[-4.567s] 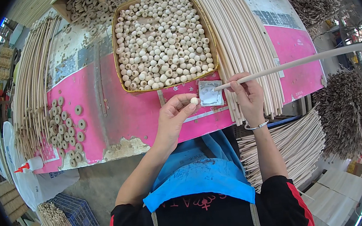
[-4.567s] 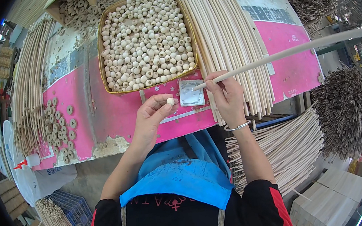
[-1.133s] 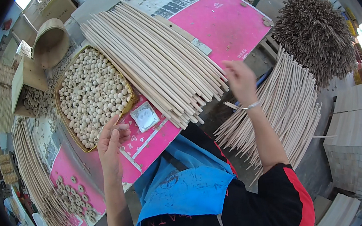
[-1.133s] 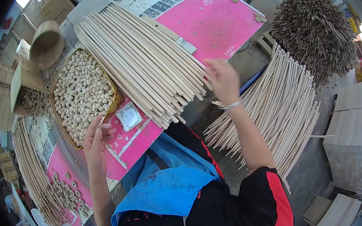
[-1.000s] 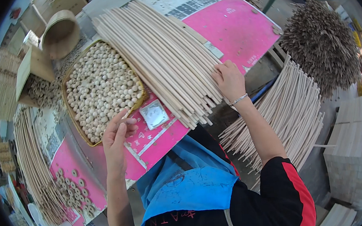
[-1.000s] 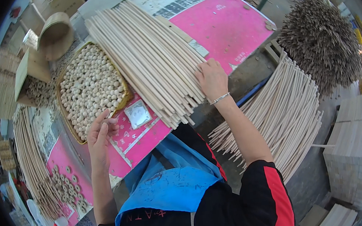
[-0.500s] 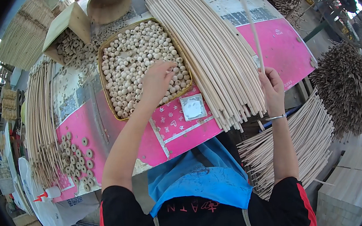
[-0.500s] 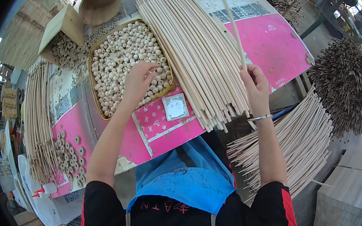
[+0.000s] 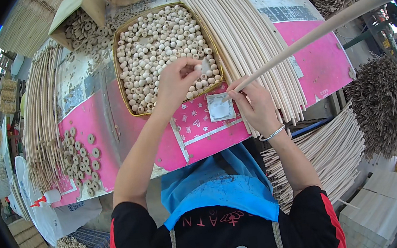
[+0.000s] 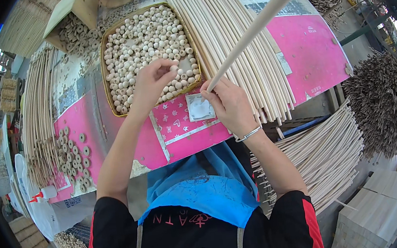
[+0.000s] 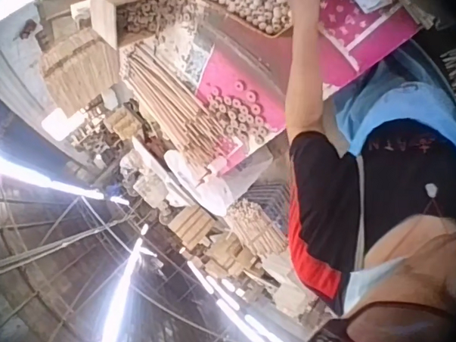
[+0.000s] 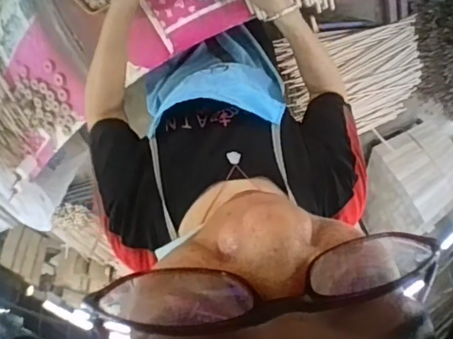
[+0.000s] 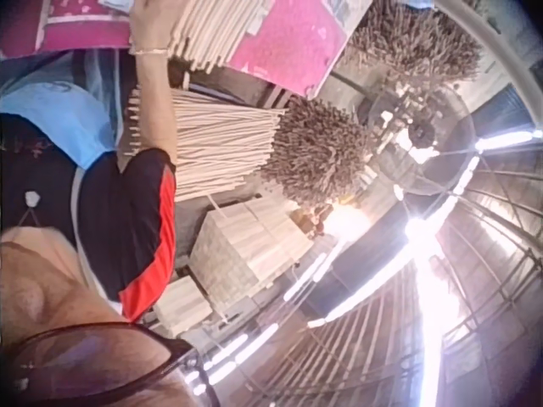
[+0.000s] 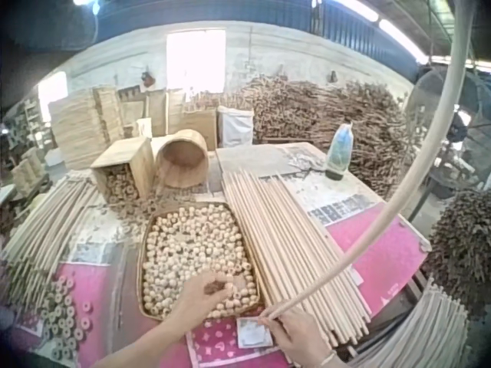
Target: The recorder is assembling wooden dowels by dipping the ends into glue and attaching wooden caps or beads.
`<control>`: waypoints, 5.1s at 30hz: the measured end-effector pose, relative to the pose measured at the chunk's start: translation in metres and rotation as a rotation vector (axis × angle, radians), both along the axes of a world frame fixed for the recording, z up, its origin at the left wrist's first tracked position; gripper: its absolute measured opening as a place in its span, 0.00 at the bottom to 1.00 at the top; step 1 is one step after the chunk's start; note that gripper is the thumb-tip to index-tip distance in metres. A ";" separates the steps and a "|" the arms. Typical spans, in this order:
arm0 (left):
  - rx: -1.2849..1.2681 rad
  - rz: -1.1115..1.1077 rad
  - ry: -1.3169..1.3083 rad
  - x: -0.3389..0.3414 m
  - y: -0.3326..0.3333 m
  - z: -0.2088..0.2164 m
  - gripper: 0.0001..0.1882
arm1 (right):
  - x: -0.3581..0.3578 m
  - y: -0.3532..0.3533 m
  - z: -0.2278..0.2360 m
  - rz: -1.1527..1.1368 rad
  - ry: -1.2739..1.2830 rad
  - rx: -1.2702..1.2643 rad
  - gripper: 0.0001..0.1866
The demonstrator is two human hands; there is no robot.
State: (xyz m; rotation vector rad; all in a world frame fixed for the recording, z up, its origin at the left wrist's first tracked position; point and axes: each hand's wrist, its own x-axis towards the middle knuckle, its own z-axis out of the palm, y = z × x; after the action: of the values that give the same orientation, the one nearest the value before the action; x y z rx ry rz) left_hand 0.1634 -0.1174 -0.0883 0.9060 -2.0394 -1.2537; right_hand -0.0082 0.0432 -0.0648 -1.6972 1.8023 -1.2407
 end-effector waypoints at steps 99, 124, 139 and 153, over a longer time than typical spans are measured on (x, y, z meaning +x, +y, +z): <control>0.595 0.138 0.688 -0.004 0.091 0.010 0.21 | -0.029 0.167 0.018 -0.509 0.376 -0.055 0.23; 0.698 -0.627 0.613 -0.111 0.099 0.072 0.48 | 0.000 0.280 -0.097 -0.731 -0.904 0.128 0.16; 0.878 -0.278 0.331 0.001 0.108 0.004 0.27 | -0.247 0.341 -0.222 -1.513 0.118 0.172 0.22; 0.476 -0.021 0.219 0.017 0.062 0.019 0.21 | -0.103 0.160 -0.065 -0.721 0.004 -0.159 0.08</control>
State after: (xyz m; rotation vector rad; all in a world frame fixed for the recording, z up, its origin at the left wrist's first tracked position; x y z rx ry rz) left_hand 0.1799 -0.0551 -0.0695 0.9044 -1.6110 -1.8075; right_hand -0.1109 0.2036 -0.1300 -1.1256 2.4828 -1.6805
